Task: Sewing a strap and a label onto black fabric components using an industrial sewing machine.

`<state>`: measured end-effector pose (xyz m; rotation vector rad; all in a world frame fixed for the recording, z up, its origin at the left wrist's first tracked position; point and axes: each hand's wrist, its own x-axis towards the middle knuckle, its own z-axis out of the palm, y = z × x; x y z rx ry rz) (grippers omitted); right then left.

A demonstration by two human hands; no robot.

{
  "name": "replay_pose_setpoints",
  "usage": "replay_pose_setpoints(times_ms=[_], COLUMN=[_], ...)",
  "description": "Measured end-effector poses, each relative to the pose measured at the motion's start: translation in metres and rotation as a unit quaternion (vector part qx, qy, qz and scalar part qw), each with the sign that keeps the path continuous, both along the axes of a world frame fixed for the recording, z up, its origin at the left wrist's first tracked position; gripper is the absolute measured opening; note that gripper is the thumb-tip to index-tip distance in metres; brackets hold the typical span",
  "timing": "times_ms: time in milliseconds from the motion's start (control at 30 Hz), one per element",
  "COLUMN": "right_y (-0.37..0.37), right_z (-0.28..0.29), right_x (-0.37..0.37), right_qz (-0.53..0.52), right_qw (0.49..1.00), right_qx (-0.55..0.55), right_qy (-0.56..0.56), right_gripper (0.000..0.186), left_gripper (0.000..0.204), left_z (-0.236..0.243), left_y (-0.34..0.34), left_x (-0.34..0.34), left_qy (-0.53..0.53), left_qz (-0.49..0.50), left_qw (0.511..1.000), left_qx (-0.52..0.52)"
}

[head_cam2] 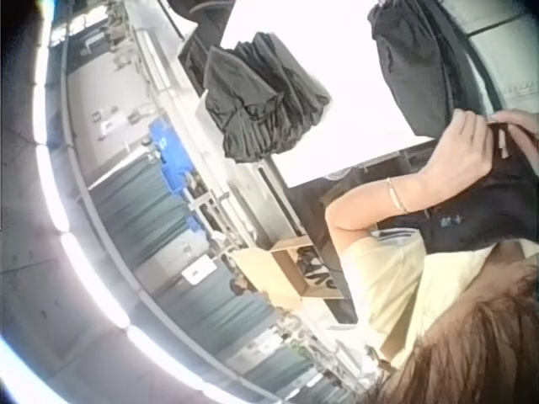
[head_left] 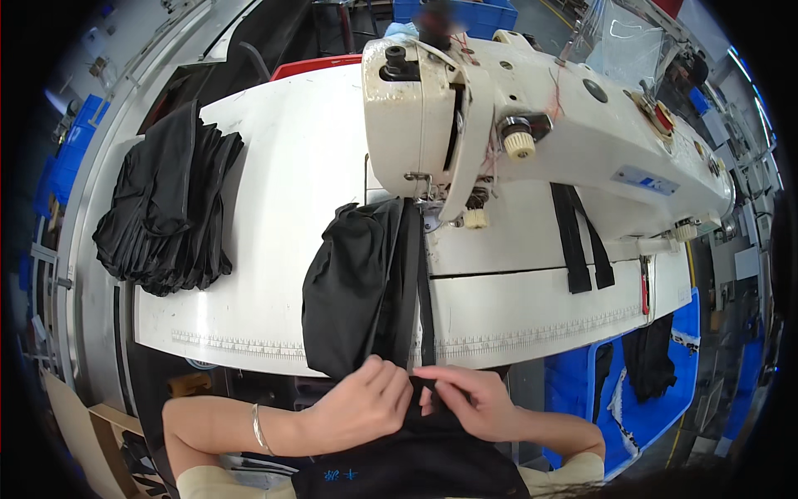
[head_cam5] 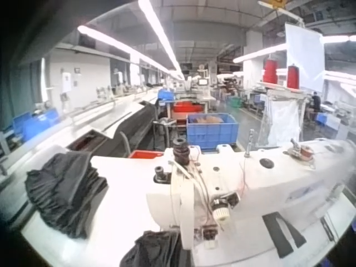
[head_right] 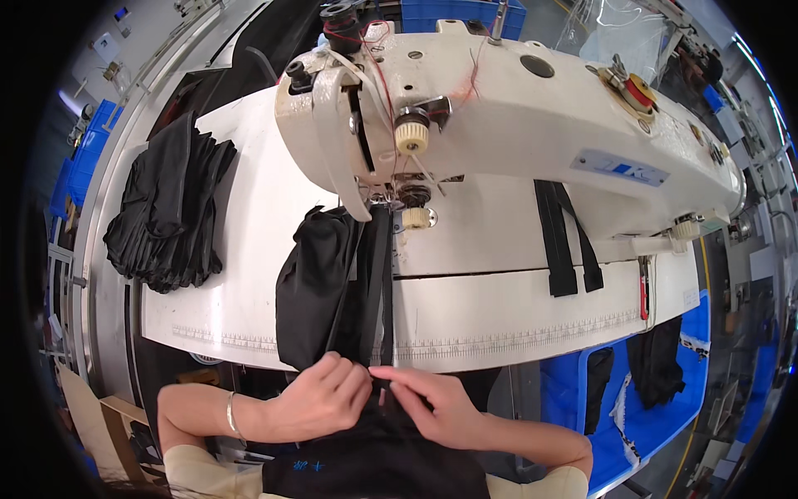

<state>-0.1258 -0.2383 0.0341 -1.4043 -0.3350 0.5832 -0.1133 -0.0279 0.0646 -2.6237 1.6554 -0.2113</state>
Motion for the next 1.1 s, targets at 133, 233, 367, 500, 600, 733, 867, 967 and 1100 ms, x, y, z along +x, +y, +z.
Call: replay_pose_setpoints(times_ms=[133,233,367,500,600,733,867,967,1100], right_y=[0.000,-0.011,0.001,-0.003,-0.008,-0.012,-0.012,-0.011,-0.013], right_z=[0.002,-0.007,0.001,-0.020,-0.022,-0.020,-0.014,-0.016,-0.019], right_x=[-0.008,-0.010,-0.003,0.001,0.006,0.007,0.008,0.008,0.008], right_qz=[0.012,0.009,-0.060,0.059,0.081,0.084,0.083,0.075,0.066], right_qw=[0.919,0.777,0.688,0.618,0.613,0.625,0.654,0.654,0.648], right_qx=[-0.172,-0.313,-0.356,-0.355,-0.342,-0.346,-0.346,-0.343,-0.349], right_qy=[-0.354,-0.547,-0.629,-0.699,-0.707,-0.695,-0.668,-0.670,-0.674], right_gripper=[0.052,0.039,0.030,0.031,0.032,0.032,0.031,0.030,0.031], left_gripper=[0.032,0.034,0.036,0.015,0.011,0.011,0.024,0.029,0.034], left_z=[-0.012,-0.004,0.005,0.005,0.027,0.057,0.038,-0.020,-0.045], left_y=[0.014,0.016,0.016,0.035,0.058,0.055,0.022,0.006,0.001], left_x=[-0.004,-0.005,0.007,0.042,0.127,0.123,0.040,0.010,0.006], left_qy=[0.039,0.059,0.032,0.142,0.306,0.169,0.085,0.015,-0.002], left_qz=[0.142,0.177,0.229,0.370,0.368,0.230,0.063,0.026,0.047], left_qw=[0.972,0.947,0.921,0.770,0.566,0.845,0.974,0.986,0.977], left_qx=[-0.185,-0.260,-0.314,-0.500,-0.672,-0.452,-0.199,-0.166,-0.206])
